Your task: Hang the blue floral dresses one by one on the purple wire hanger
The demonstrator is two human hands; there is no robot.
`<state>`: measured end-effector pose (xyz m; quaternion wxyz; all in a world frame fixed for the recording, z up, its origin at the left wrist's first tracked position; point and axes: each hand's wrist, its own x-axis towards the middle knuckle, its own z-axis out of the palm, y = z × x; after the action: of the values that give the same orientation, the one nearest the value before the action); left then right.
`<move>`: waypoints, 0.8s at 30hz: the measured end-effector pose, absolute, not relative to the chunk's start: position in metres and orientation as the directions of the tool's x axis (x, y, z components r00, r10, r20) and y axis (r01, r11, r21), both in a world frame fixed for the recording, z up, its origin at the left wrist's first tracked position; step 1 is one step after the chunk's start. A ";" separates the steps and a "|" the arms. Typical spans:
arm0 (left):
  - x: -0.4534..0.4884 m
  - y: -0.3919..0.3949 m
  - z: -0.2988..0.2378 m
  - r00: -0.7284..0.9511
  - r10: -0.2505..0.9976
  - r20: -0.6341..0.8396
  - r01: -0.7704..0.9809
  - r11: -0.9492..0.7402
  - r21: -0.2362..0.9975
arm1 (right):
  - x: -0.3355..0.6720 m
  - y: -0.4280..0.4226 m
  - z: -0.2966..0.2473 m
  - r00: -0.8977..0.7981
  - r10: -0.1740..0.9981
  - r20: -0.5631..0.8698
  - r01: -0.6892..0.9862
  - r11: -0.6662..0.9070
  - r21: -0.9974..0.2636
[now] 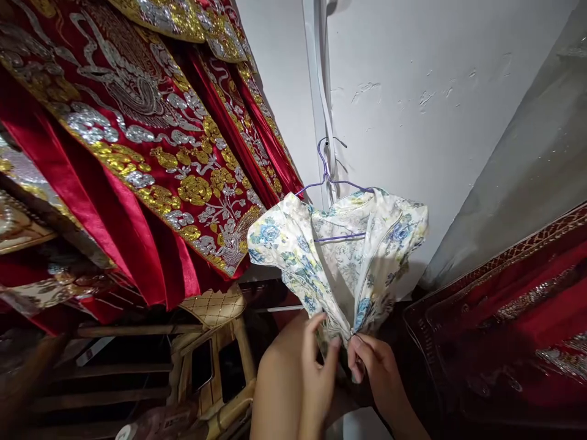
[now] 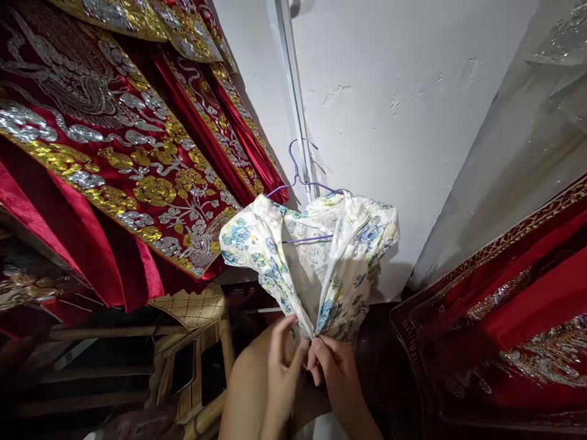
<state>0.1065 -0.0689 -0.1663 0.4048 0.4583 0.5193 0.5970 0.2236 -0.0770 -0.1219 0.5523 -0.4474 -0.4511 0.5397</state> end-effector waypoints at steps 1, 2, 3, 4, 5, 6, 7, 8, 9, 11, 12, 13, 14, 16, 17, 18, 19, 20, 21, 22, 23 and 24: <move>0.112 -0.073 -0.166 -0.105 0.990 0.098 -0.004 -0.099 0.995 | 0.223 -0.078 -0.121 -0.005 1.000 0.002 -0.185 0.002 -0.983; 0.117 -0.077 -0.165 0.004 0.998 0.067 -0.004 -0.067 0.998 | 0.224 -0.079 -0.121 -0.013 1.000 -0.004 -0.176 -0.006 -0.984; 0.123 -0.079 -0.165 0.067 0.997 0.049 -0.003 -0.049 0.999 | 0.226 -0.079 -0.121 -0.015 1.000 -0.004 -0.168 -0.007 -0.986; 0.127 -0.080 -0.165 0.090 0.995 0.053 -0.002 -0.053 0.999 | 0.229 -0.079 -0.121 -0.020 1.000 -0.002 -0.159 -0.005 -0.987; 0.131 -0.079 -0.165 0.092 0.993 0.071 0.002 -0.072 0.997 | 0.232 -0.078 -0.122 -0.027 1.000 -0.001 -0.150 -0.005 -0.989; 0.134 -0.078 -0.165 0.084 0.992 0.096 0.009 -0.097 0.995 | 0.236 -0.077 -0.122 -0.037 0.999 -0.003 -0.143 -0.009 -0.990; 0.137 -0.076 -0.166 0.073 0.990 0.121 0.016 -0.123 0.992 | 0.240 -0.074 -0.120 -0.040 0.999 -0.010 -0.143 -0.015 -0.990; 0.139 -0.073 -0.166 0.066 0.987 0.144 0.025 -0.146 0.989 | 0.244 -0.071 -0.118 -0.033 0.999 -0.019 -0.150 -0.024 -0.988; 0.140 -0.071 -0.166 0.068 0.985 0.162 0.038 -0.164 0.986 | 0.248 -0.065 -0.113 -0.016 0.999 -0.032 -0.164 -0.034 -0.986; 0.141 -0.067 -0.166 0.104 0.978 0.182 0.082 -0.191 0.978 | 0.257 -0.047 -0.095 0.033 0.998 -0.046 -0.208 -0.038 -0.977; 0.142 -0.065 -0.166 0.121 0.974 0.192 0.111 -0.206 0.972 | 0.261 -0.034 -0.083 0.042 0.998 -0.039 -0.224 -0.029 -0.974; 0.141 -0.063 -0.165 0.136 0.970 0.202 0.144 -0.221 0.965 | 0.265 -0.020 -0.068 0.044 0.999 -0.027 -0.233 -0.016 -0.972; 0.140 -0.062 -0.164 0.146 0.967 0.211 0.177 -0.235 0.956 | 0.269 -0.004 -0.052 0.018 1.000 0.010 -0.231 0.014 -0.973; 0.137 -0.059 -0.161 0.186 0.954 0.236 0.257 -0.279 0.925 | 0.275 0.028 -0.019 -0.001 0.999 0.048 -0.188 0.046 -0.981; 0.134 -0.057 -0.159 0.224 0.942 0.248 0.318 -0.311 0.896 | 0.276 0.043 -0.004 -0.005 0.998 0.059 -0.193 0.057 -0.980; 0.131 -0.056 -0.156 0.274 0.928 0.252 0.394 -0.347 0.851 | 0.277 0.056 0.008 0.003 0.998 0.065 -0.202 0.064 -0.977; 0.128 -0.054 -0.154 0.332 0.912 0.241 0.480 -0.383 0.790 | 0.276 0.067 0.019 0.013 0.998 0.069 -0.206 0.070 -0.976; 0.125 -0.053 -0.151 0.389 0.896 0.215 0.565 -0.416 0.713 | 0.274 0.075 0.027 0.022 0.997 0.080 -0.212 0.082 -0.974; 0.123 -0.052 -0.148 0.442 0.881 0.171 0.639 -0.442 0.629 | 0.272 0.080 0.033 0.035 0.995 0.096 -0.216 0.101 -0.971; 0.121 -0.051 -0.144 0.483 0.868 0.116 0.695 -0.461 0.552 | 0.270 0.082 0.037 0.046 0.992 0.120 -0.218 0.127 -0.968; 0.120 -0.049 -0.140 0.513 0.856 0.061 0.730 -0.473 0.493 | 0.267 0.082 0.039 0.057 0.987 0.148 -0.222 0.157 -0.962; 0.119 -0.048 -0.136 0.537 0.844 0.014 0.747 -0.483 0.456 | 0.265 0.081 0.039 0.071 0.981 0.178 -0.228 0.190 -0.955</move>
<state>0.1186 -0.0481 -0.1360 0.2024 0.8529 0.4664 0.1189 0.2650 0.0805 0.0388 0.6120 -0.4010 -0.4694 0.4943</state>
